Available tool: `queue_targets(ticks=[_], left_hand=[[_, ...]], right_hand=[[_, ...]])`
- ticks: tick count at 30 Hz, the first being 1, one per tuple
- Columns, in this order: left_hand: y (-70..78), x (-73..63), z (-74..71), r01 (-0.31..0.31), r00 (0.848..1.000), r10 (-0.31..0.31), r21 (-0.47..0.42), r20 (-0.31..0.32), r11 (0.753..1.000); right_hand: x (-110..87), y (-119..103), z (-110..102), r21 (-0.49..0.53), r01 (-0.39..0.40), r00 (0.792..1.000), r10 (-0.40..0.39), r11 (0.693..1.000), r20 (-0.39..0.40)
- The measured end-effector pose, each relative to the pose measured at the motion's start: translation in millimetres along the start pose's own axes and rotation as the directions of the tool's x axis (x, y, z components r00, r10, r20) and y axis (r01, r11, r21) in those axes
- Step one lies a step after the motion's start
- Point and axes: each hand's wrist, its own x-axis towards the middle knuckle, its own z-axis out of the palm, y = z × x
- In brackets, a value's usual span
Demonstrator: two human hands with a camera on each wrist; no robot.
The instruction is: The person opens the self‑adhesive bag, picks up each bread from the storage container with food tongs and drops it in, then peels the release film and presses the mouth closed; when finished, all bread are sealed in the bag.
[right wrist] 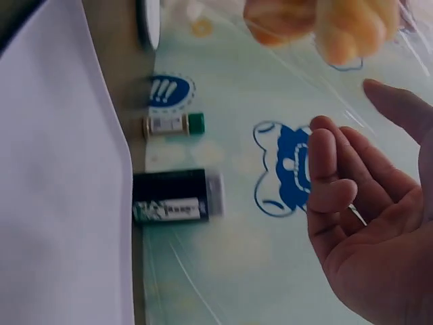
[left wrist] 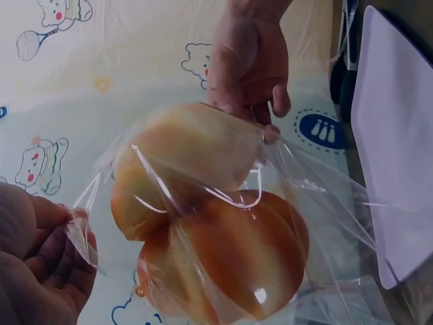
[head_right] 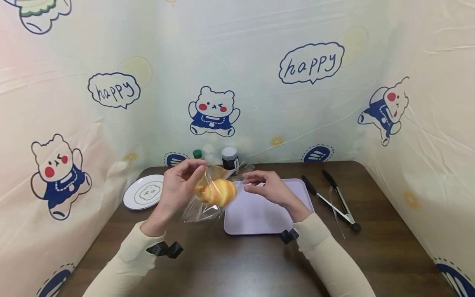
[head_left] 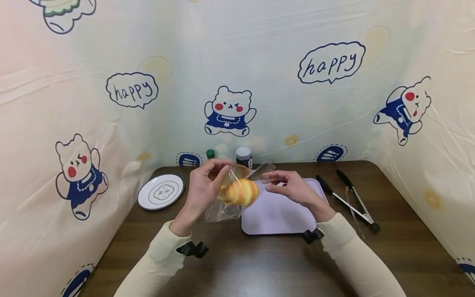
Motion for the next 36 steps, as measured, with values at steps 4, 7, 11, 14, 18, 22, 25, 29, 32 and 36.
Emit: queue_targets(ticks=[4,7,11,14,18,22,25,29,32,36], left_hand=[[-0.9,0.1,0.0,-0.016,1.000,0.017,-0.013,0.026,1.000],[-1.4,-0.3,-0.8,-0.008,0.999,0.008,-0.012,0.040,1.000],[-0.9,-0.6,-1.5,0.002,0.999,-0.001,-0.014,0.048,1.000],[0.0,-0.9,-1.4,0.006,0.999,-0.006,-0.008,0.053,1.000],[-0.2,-1.4,-0.9,0.015,0.998,-0.015,0.003,0.062,1.000],[-1.2,-1.2,-1.6,0.021,0.997,-0.020,-0.008,0.072,1.000],[-2.7,-0.7,-4.5,0.013,0.997,-0.011,-0.022,0.080,1.000],[-5.8,0.2,-10.8,0.003,0.996,0.001,-0.036,0.086,0.999],[-8.4,1.4,-15.0,0.002,0.996,0.001,-0.028,0.093,1.000],[-13.2,3.0,-18.2,0.016,0.994,-0.017,0.006,0.107,1.000]], right_hand=[[3.2,-3,6,0.083,-0.006,1.000,0.008,0.997,-0.025],[3.6,-4,7,0.104,-0.003,0.999,0.009,0.995,-0.051],[4.0,-5,7,0.109,0.020,0.999,-0.015,0.994,-0.039],[4.6,-5,9,0.117,0.034,0.999,-0.033,0.993,-0.013],[6.0,-5,12,0.106,0.047,0.998,-0.044,0.993,-0.033],[7.3,-4,13,0.111,0.070,0.995,-0.061,0.991,-0.081],[6.4,-3,9,0.117,0.084,0.992,-0.072,0.990,-0.106],[4.4,-1,0,0.098,0.107,0.986,-0.093,0.989,-0.139],[2.3,-3,-9,0.079,0.125,0.982,-0.112,0.989,-0.152],[-1.2,-10,-18,0.057,0.121,0.981,-0.110,0.991,-0.158]])
